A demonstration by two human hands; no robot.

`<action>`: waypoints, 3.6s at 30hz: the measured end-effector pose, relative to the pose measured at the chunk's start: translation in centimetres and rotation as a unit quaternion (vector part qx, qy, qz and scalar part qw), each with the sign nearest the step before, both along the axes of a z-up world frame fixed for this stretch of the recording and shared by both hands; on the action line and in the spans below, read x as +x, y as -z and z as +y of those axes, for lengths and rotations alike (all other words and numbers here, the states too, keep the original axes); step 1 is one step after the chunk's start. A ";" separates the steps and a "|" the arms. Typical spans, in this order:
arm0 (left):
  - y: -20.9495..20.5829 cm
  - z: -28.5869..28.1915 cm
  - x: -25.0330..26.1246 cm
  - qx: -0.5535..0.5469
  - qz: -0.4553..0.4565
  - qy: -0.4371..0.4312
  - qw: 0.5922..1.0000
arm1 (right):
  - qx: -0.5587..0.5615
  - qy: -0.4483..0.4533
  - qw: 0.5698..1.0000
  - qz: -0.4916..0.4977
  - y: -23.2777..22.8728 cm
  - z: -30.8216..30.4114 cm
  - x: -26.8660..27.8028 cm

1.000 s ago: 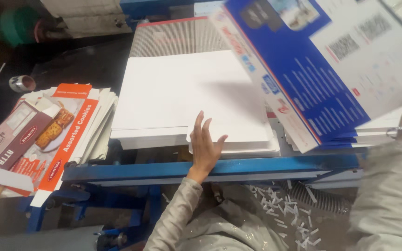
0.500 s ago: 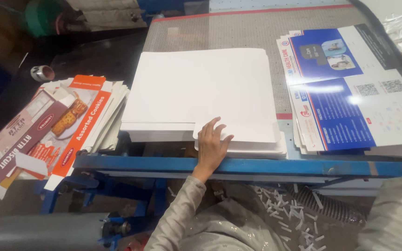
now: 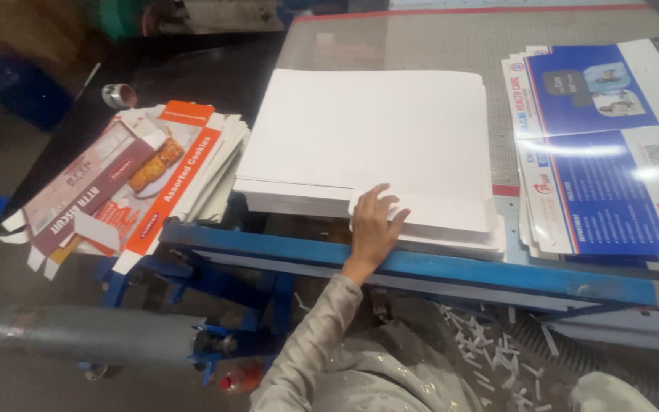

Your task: The person folds large white sheets of paper in half and stacks them on a table. The person repeatedly picks up a sheet, folds it, and places it on a growing stack, occasionally adjusting the alignment of the stack.

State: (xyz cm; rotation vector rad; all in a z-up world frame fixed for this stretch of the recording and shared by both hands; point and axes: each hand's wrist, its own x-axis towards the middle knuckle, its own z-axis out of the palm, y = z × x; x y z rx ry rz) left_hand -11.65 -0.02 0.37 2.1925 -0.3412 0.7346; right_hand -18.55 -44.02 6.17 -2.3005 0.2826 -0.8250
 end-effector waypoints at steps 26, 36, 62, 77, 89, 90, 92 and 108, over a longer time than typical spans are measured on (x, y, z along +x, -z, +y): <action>-0.9 -0.2 -0.9 0.028 -0.005 0.012 1.000 | -0.054 -0.210 0.974 0.059 0.2 16.6 -2.7; -0.6 -0.1 -0.8 0.049 -0.006 0.018 0.999 | -0.062 -0.202 0.973 0.096 -0.3 17.5 -1.0; -2.6 -5.8 -1.2 0.092 -0.025 0.154 0.983 | -0.124 -0.348 0.929 -0.012 -1.8 17.6 6.9; -2.0 -4.8 -0.2 0.079 0.128 0.065 0.987 | 0.002 -0.337 0.941 0.036 -1.0 22.4 6.3; -1.3 -4.5 -0.8 0.059 0.104 0.074 0.990 | 0.047 -0.235 0.971 0.011 1.0 24.4 5.5; -1.4 -4.4 -0.7 0.058 0.106 0.071 0.990 | 0.054 -0.242 0.969 0.012 0.9 24.4 5.4; -1.4 -4.4 -0.7 0.053 0.113 0.066 0.990 | 0.069 -0.257 0.964 0.015 0.8 24.2 4.8; -0.7 -4.1 -1.2 0.015 0.100 0.067 0.993 | 0.078 -0.249 0.963 0.072 0.5 24.6 5.2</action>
